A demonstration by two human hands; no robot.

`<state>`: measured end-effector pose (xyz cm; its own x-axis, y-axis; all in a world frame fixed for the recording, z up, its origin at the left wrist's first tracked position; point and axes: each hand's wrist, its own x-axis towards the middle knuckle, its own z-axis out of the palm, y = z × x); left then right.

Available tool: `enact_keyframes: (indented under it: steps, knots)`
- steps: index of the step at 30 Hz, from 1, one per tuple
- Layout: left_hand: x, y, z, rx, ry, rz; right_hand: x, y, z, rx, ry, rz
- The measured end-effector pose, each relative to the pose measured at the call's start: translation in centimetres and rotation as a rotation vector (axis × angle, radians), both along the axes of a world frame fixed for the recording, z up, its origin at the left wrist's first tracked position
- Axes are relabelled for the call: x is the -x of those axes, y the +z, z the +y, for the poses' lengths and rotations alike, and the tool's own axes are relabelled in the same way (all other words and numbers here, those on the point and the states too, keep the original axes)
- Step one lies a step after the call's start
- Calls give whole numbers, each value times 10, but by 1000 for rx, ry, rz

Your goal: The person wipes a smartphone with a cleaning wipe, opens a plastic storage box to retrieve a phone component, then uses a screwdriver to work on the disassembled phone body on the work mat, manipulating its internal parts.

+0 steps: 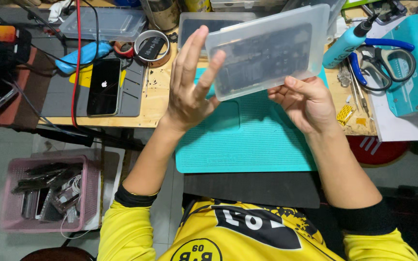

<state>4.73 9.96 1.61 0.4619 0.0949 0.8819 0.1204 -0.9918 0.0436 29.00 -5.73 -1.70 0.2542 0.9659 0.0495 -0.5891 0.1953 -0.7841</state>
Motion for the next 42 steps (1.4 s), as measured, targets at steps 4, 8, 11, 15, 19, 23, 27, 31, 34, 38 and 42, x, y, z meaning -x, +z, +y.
enact_keyframes:
  steps: [4, 8, 11, 15, 19, 23, 27, 31, 34, 38, 42]
  knots:
    - [6, 14, -5, -213, 92, 78, 5, 4, -3, -21, 13, -77]
    - [3, 27, -6, 14, -131, 2, 15, 18, -6, -163, -25, -136]
    - [1, 34, -9, 309, -297, -137, 11, 36, -8, -246, -13, -243]
    - [9, 42, -13, 751, -358, -209, 10, 52, -6, -263, -134, -306]
    - [10, 59, 0, 917, -590, -307, 8, 62, -6, -287, -122, -304]
    - [15, 71, 1, 947, -641, -283, 10, 65, -2, -302, -113, -294]
    - [16, 79, 0, 956, -650, -265, 14, 68, -2, -299, -95, -279]
    - [13, 80, -1, 977, -651, -263, 16, 70, -2, -319, -93, -291]
    - [11, 79, -2, 1003, -673, -268, 16, 73, -3, -332, -97, -321]
    - [10, 79, -2, 1039, -702, -264, 15, 73, -5, -312, -118, -333]
    - [9, 79, -3, 1078, -722, -269, 15, 71, -5, -343, -97, -329]
